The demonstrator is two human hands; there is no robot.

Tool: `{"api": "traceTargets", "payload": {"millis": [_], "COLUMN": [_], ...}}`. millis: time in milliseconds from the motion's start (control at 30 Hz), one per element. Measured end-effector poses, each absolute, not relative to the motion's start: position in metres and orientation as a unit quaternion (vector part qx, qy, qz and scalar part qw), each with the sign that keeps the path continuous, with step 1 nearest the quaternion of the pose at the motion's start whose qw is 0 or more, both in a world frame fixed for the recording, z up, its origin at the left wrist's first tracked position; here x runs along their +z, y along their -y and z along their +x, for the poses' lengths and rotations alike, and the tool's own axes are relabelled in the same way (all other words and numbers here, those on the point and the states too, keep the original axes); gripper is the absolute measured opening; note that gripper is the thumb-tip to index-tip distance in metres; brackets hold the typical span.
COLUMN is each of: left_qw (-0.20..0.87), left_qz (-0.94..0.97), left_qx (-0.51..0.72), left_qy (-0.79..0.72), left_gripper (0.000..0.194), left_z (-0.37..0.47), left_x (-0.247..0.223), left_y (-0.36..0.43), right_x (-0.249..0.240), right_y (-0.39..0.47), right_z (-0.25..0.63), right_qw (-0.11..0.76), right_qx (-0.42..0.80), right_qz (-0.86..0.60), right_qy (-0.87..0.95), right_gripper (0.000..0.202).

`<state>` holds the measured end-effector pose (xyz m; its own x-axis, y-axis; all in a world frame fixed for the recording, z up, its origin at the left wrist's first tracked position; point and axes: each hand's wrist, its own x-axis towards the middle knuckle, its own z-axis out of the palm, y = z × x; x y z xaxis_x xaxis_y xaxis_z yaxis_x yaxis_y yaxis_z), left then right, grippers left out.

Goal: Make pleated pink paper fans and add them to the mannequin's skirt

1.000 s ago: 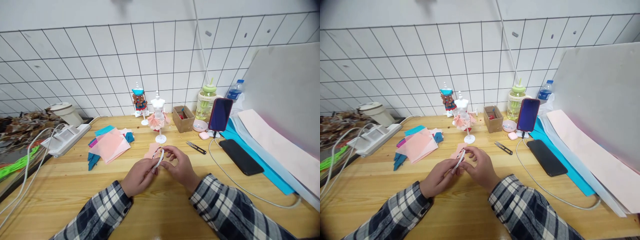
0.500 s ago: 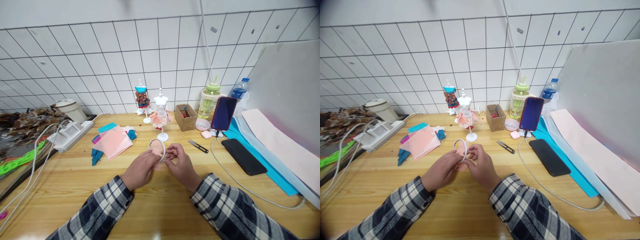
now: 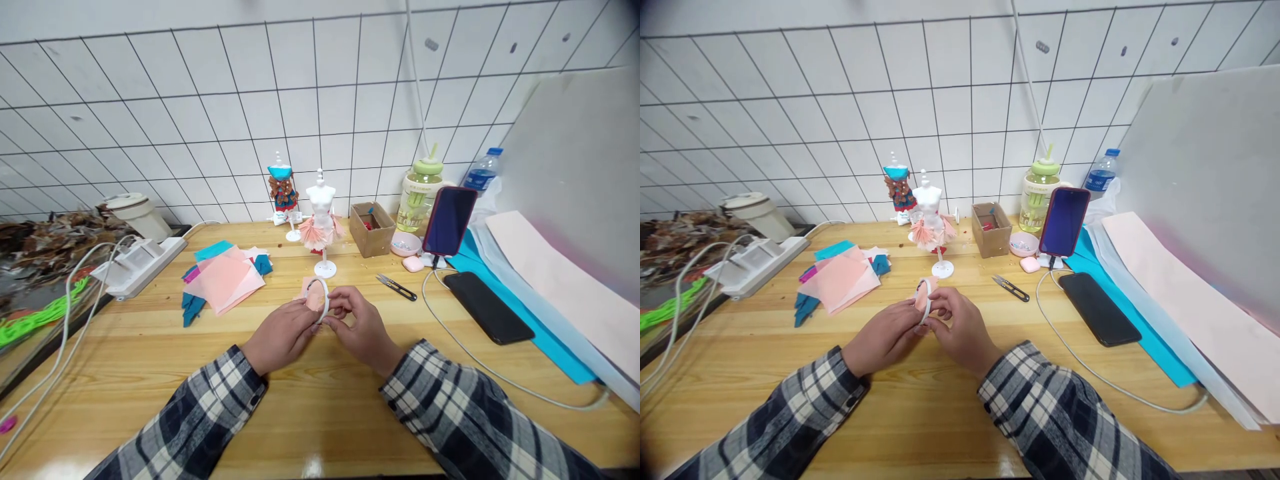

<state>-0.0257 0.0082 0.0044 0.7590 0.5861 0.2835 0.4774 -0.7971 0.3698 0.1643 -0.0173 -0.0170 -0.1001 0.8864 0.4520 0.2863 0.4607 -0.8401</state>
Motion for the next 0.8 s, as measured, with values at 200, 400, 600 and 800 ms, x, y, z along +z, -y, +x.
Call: {"api": "traceTargets", "payload": {"millis": [200, 400, 600, 800], "left_qw": [0.131, 0.115, 0.174, 0.182], "left_qz": [0.933, 0.937, 0.928, 0.926], "left_qx": [0.197, 0.206, 0.211, 0.217], "left_qy": [-0.269, -0.258, -0.251, -0.25], "left_gripper": [0.028, 0.028, 0.027, 0.03], "left_z": [-0.0274, -0.0314, -0.0279, -0.0268], "left_x": [0.0023, -0.003, 0.0022, 0.0027], "left_y": [-0.0107, -0.0136, -0.0091, -0.0084], "right_x": [-0.0135, -0.0132, -0.012, -0.0101], "right_y": [0.0193, 0.0218, 0.0223, 0.0235], "right_z": [0.1668, 0.1687, 0.168, 0.1685], "right_qw": [0.502, 0.514, 0.53, 0.552], "right_qx": [0.323, 0.318, 0.317, 0.286], "right_qz": [-0.42, -0.38, -0.367, -0.366], "right_qy": [0.684, 0.7, 0.695, 0.693], "right_gripper": [0.045, 0.057, 0.037, 0.023]}}
